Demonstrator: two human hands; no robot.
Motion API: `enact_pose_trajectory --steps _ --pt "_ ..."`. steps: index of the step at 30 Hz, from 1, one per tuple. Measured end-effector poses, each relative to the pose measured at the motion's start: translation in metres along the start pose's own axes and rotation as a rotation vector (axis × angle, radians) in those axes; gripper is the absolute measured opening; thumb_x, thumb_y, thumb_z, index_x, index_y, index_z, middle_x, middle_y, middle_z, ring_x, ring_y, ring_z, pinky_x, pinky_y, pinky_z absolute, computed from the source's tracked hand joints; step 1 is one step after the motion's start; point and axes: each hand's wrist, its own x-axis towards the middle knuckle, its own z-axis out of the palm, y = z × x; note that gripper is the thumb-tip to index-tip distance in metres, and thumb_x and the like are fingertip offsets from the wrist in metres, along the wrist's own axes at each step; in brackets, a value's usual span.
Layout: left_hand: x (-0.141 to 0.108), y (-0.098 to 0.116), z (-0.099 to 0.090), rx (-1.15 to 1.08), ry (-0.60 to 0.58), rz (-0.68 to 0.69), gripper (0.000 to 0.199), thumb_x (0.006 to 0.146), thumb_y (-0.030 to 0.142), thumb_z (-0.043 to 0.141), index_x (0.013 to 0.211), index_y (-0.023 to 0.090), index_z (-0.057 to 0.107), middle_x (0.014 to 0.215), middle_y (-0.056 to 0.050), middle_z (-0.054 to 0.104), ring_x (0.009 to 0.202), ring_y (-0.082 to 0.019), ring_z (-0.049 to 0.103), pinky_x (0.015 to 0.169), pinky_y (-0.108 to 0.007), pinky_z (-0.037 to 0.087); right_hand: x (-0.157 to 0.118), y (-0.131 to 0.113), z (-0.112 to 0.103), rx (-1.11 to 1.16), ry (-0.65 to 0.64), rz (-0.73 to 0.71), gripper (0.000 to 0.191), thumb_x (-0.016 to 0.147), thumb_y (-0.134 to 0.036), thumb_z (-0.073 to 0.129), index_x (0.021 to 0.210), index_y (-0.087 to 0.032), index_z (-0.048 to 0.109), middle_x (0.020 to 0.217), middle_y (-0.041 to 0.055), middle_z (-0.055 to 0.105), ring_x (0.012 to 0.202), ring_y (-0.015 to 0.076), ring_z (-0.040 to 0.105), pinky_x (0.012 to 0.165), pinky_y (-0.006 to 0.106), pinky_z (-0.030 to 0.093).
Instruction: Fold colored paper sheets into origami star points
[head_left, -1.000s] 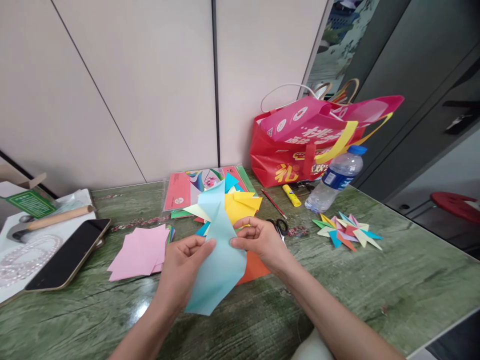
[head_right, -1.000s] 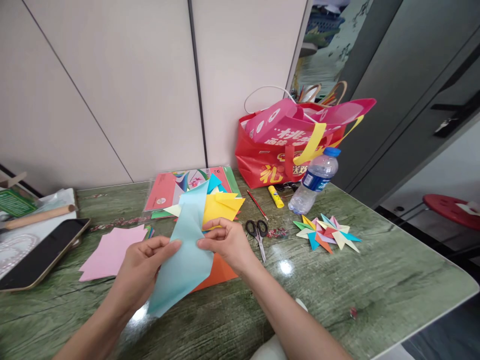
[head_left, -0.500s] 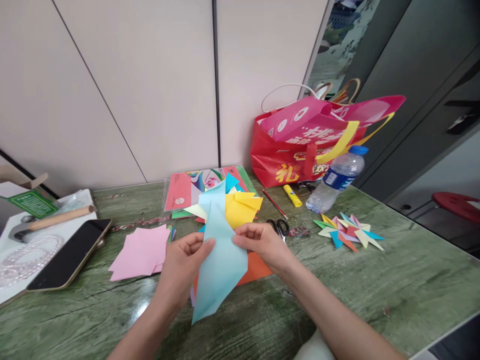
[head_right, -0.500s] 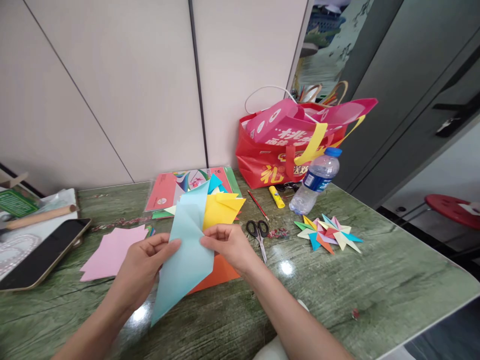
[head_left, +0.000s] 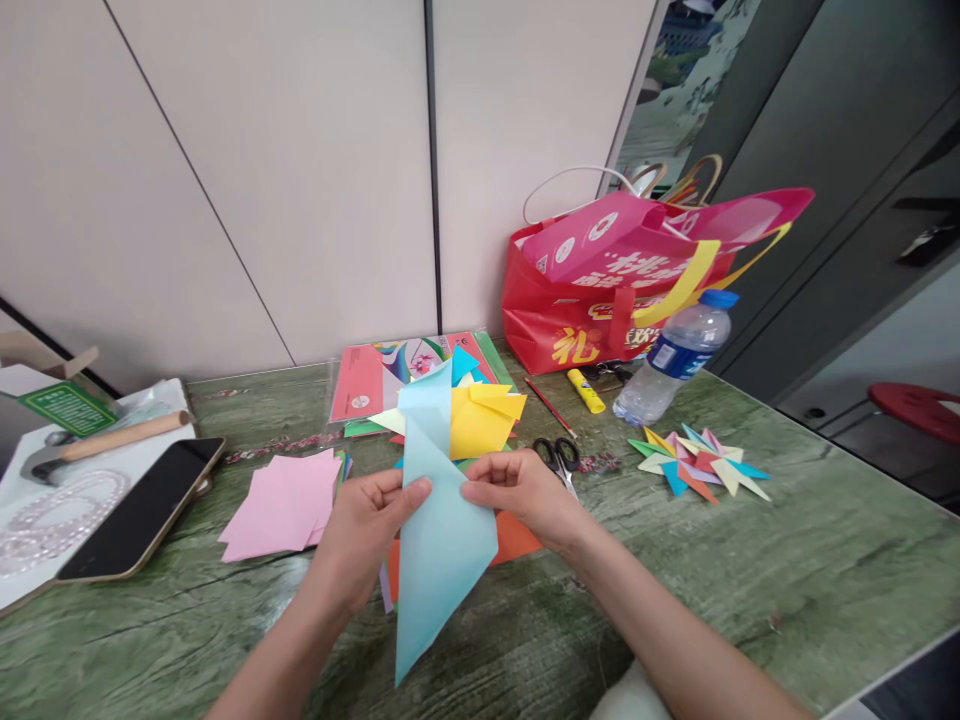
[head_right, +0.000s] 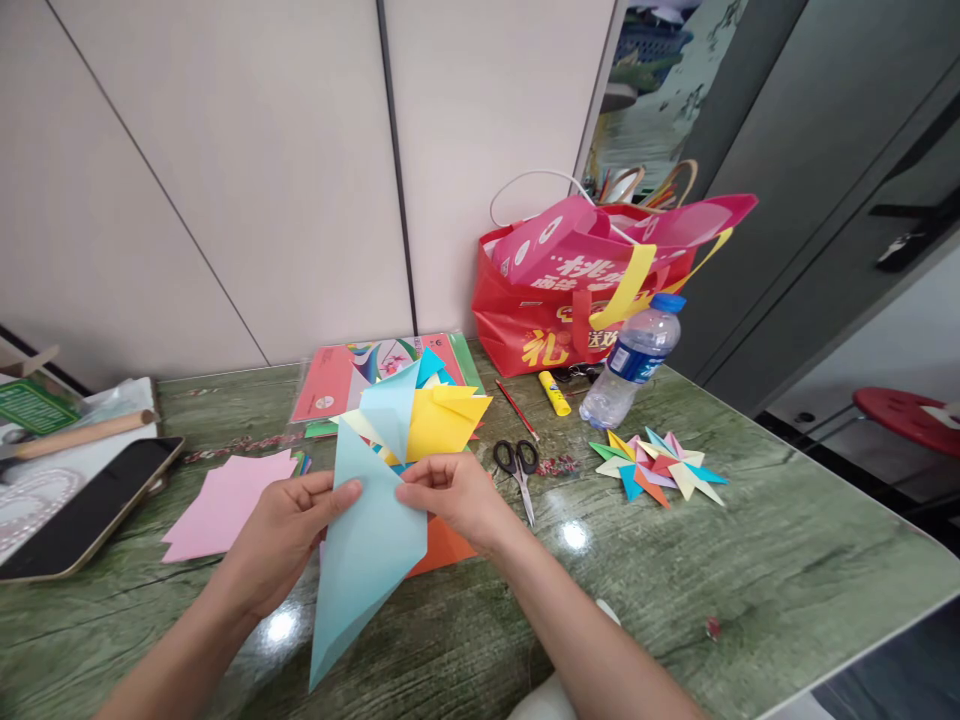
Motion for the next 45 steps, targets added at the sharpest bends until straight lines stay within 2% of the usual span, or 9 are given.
enact_pose_trajectory --steps 6,11,18,24,27,30,38,45 --pt "0.0 -0.003 0.005 0.077 0.033 0.019 0.028 0.063 0.038 0.072 0.071 0.011 0.068 0.057 -0.004 0.068 0.051 -0.015 0.058 0.048 -0.024 0.044 0.0 0.0 0.002 -0.06 0.038 -0.083 0.027 0.059 -0.035 0.076 0.076 -0.016 0.066 0.073 0.0 0.065 0.063 0.0105 0.055 0.061 0.025 0.042" --pt "-0.003 -0.007 0.015 0.039 -0.028 -0.011 0.03 0.061 0.04 0.073 0.069 0.012 0.067 0.058 -0.004 0.067 0.053 -0.017 0.058 0.053 -0.027 0.047 0.001 0.0 0.005 -0.085 0.051 -0.126 0.024 0.066 -0.039 0.07 0.07 -0.016 0.061 0.065 -0.0026 0.059 0.057 0.0088 0.048 0.055 0.023 0.037" --pt "-0.002 -0.012 0.015 0.056 -0.017 0.017 0.027 0.065 0.038 0.07 0.069 0.012 0.066 0.061 -0.004 0.067 0.054 -0.017 0.057 0.053 -0.028 0.046 -0.001 0.001 0.01 -0.17 0.19 -0.222 0.025 0.063 -0.04 0.07 0.066 -0.017 0.06 0.062 -0.0013 0.057 0.055 0.0104 0.047 0.053 0.024 0.036" --pt "-0.005 -0.011 0.016 0.077 -0.029 -0.002 0.028 0.064 0.039 0.071 0.064 0.012 0.063 0.056 -0.003 0.064 0.053 -0.018 0.057 0.051 -0.028 0.044 0.0 0.002 0.01 -0.236 0.141 -0.26 0.021 0.07 -0.037 0.064 0.07 -0.017 0.059 0.066 -0.0008 0.057 0.058 0.0109 0.048 0.054 0.023 0.038" --pt "-0.006 -0.014 0.017 0.119 -0.093 -0.031 0.03 0.066 0.042 0.069 0.064 0.012 0.063 0.055 -0.003 0.063 0.051 -0.016 0.056 0.049 -0.026 0.042 0.002 0.004 0.009 -0.268 0.143 -0.278 0.022 0.074 -0.038 0.059 0.07 -0.016 0.058 0.066 -0.0009 0.056 0.059 0.0109 0.048 0.055 0.023 0.038" --pt "-0.006 -0.018 0.019 0.152 -0.136 -0.04 0.033 0.067 0.044 0.068 0.065 0.012 0.063 0.058 -0.004 0.064 0.049 -0.015 0.055 0.047 -0.024 0.039 0.001 0.004 0.01 -0.337 0.188 -0.299 0.026 0.076 -0.039 0.055 0.064 -0.016 0.054 0.06 -0.0022 0.049 0.054 0.0101 0.042 0.05 0.022 0.034" --pt "-0.009 -0.02 0.027 0.178 -0.083 -0.01 0.033 0.062 0.044 0.071 0.058 0.013 0.063 0.046 0.0 0.055 0.049 -0.017 0.054 0.043 -0.023 0.037 -0.003 0.004 0.011 -0.637 0.35 -0.411 0.029 0.085 -0.037 0.044 0.064 -0.018 0.048 0.058 -0.0026 0.048 0.053 0.0106 0.042 0.051 0.022 0.031" --pt "-0.008 -0.021 0.027 0.158 -0.083 0.009 0.033 0.063 0.046 0.07 0.065 0.013 0.065 0.05 0.0 0.057 0.049 -0.016 0.053 0.044 -0.023 0.037 -0.003 0.007 0.01 -0.761 0.338 -0.445 0.037 0.089 -0.039 0.037 0.058 -0.019 0.043 0.052 -0.0041 0.041 0.049 0.0099 0.038 0.049 0.022 0.029"
